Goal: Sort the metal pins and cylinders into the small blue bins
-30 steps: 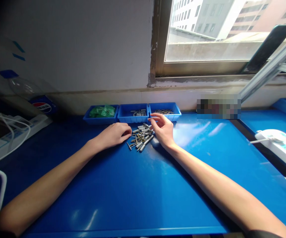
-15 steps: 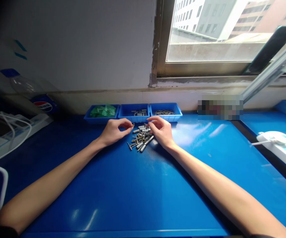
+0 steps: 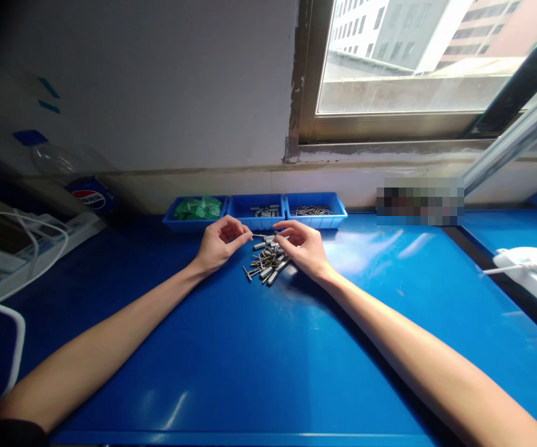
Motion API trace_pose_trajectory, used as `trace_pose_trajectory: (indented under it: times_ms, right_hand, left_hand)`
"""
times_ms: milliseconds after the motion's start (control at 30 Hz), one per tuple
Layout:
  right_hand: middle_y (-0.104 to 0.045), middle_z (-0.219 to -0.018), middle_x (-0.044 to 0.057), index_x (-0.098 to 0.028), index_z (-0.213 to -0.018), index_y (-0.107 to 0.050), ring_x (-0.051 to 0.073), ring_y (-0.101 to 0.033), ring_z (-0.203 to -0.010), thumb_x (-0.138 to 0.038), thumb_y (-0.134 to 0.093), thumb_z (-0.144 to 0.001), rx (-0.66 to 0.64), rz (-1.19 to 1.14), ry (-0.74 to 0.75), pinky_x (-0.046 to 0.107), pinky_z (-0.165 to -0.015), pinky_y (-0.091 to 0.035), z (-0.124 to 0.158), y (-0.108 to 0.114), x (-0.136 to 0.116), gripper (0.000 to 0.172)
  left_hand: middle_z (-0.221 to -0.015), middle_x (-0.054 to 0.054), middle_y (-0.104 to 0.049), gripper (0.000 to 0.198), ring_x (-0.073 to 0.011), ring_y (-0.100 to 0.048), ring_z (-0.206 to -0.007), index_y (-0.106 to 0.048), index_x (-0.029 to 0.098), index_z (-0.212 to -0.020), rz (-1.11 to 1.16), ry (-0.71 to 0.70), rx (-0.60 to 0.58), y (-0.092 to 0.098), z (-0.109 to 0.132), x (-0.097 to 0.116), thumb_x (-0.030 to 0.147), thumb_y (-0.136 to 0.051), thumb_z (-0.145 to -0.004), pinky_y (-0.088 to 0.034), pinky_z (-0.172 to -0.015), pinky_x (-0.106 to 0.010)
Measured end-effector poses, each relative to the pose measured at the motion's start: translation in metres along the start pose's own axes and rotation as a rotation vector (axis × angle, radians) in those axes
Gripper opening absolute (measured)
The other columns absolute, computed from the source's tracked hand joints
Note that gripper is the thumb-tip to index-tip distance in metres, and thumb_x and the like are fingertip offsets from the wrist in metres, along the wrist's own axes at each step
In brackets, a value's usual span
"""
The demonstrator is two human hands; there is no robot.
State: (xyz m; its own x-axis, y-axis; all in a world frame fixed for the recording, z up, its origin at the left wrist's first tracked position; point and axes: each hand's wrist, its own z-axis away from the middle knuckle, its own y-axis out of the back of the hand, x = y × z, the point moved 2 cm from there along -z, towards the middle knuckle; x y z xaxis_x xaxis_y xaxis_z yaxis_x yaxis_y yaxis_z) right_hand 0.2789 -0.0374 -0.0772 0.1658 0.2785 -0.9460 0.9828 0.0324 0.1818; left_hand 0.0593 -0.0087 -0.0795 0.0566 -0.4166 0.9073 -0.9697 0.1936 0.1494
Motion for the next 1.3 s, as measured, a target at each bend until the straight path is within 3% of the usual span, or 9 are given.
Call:
trace_pose_trajectory:
  times_ms: [167,367,500,567,633,767,867,1033,1300]
  right_hand:
    - [-0.081,-0.09,0.005,-0.022,-0.112,-0.077,0.012,-0.054,-0.051,-0.05,-0.081,-0.082,-0.081,0.093,0.071,0.027,-0.045,-0.042,0.003,-0.005,-0.001,0.041]
    - [-0.082,-0.087,0.008,-0.019,-0.092,-0.082,0.023,-0.073,-0.068,-0.051,-0.086,-0.074,-0.101,-0.096,-0.081,0.033,-0.056,-0.056,0.0,-0.005,-0.004,0.037]
    - [-0.081,-0.089,0.01,-0.019,-0.096,-0.081,0.02,-0.069,-0.061,-0.051,-0.085,-0.075,0.2,-0.096,-0.066,0.03,-0.045,-0.049,-0.007,0.006,0.002,0.039]
    - [-0.08,-0.1,0.012,-0.019,-0.101,-0.078,0.023,-0.073,-0.072,-0.05,-0.083,-0.079,0.392,-0.075,0.006,0.031,-0.048,-0.052,-0.011,0.015,0.007,0.039]
    - [-0.078,-0.116,0.015,-0.019,-0.114,-0.075,0.025,-0.075,-0.083,-0.048,-0.08,-0.083,0.46,-0.054,0.057,0.032,-0.051,-0.055,-0.014,0.021,0.012,0.043]
    - [-0.075,-0.126,0.014,-0.023,-0.129,-0.067,0.021,-0.073,-0.073,-0.044,-0.077,-0.085,0.414,-0.018,0.083,0.032,-0.053,-0.056,-0.013,0.024,0.014,0.049]
    - [-0.077,-0.119,0.011,-0.024,-0.123,-0.067,0.013,-0.065,-0.057,-0.042,-0.075,-0.087,0.357,0.003,0.087,0.03,-0.051,-0.054,-0.009,0.018,0.01,0.041]
    - [-0.079,-0.108,0.006,-0.025,-0.117,-0.067,0.011,-0.06,-0.053,-0.042,-0.073,-0.087,0.282,0.008,0.073,0.028,-0.05,-0.054,-0.007,0.012,0.005,0.035]
    - [-0.073,-0.072,0.0,-0.022,-0.1,-0.072,0.014,-0.06,-0.054,-0.042,-0.073,-0.087,0.122,0.013,0.046,0.027,-0.05,-0.049,-0.005,0.009,0.001,0.023]
  left_hand:
    - [-0.089,-0.004,-0.075,0.044,-0.0189,-0.075,-0.083,-0.053,0.018,-0.085,0.173,0.139,-0.058,0.004,-0.003,-0.006,0.043,-0.088,-0.075,-0.06,-0.086,-0.036]
    - [-0.087,-0.005,-0.075,0.037,-0.0184,-0.074,-0.082,-0.057,0.017,-0.083,0.124,0.115,-0.165,-0.002,0.001,-0.003,0.039,-0.087,-0.077,-0.06,-0.085,-0.035]
    - [-0.09,-0.004,-0.074,0.025,-0.0166,-0.071,-0.082,-0.068,0.016,-0.093,-0.127,0.03,-0.193,-0.004,0.003,0.001,0.034,-0.082,-0.082,-0.055,-0.076,-0.028]
    - [-0.093,-0.004,-0.076,0.02,-0.0167,-0.07,-0.084,-0.071,0.017,-0.095,-0.246,-0.009,-0.248,-0.005,0.004,0.003,0.032,-0.079,-0.084,-0.053,-0.075,-0.028]
    - [-0.096,-0.004,-0.077,0.016,-0.0171,-0.07,-0.086,-0.074,0.018,-0.096,-0.34,-0.053,-0.302,-0.006,0.005,0.006,0.029,-0.078,-0.084,-0.052,-0.078,-0.028]
    - [-0.098,-0.004,-0.078,0.015,-0.0174,-0.068,-0.084,-0.078,0.02,-0.096,-0.418,-0.095,-0.341,-0.007,0.006,0.01,0.025,-0.077,-0.082,-0.051,-0.076,-0.029]
    - [-0.098,-0.004,-0.078,0.014,-0.0174,-0.069,-0.086,-0.078,0.02,-0.097,-0.393,-0.081,-0.35,-0.007,0.005,0.007,0.026,-0.076,-0.084,-0.051,-0.078,-0.029]
    - [-0.095,-0.005,-0.078,0.019,-0.0173,-0.07,-0.084,-0.077,0.018,-0.096,-0.242,0.05,-0.373,-0.002,0.0,-0.003,0.034,-0.078,-0.085,-0.053,-0.077,-0.029]
    - [-0.094,-0.007,-0.078,0.036,-0.0197,-0.074,-0.086,-0.072,0.015,-0.091,0.101,0.22,-0.196,0.008,-0.007,-0.012,0.041,-0.089,-0.072,-0.059,-0.088,-0.034]
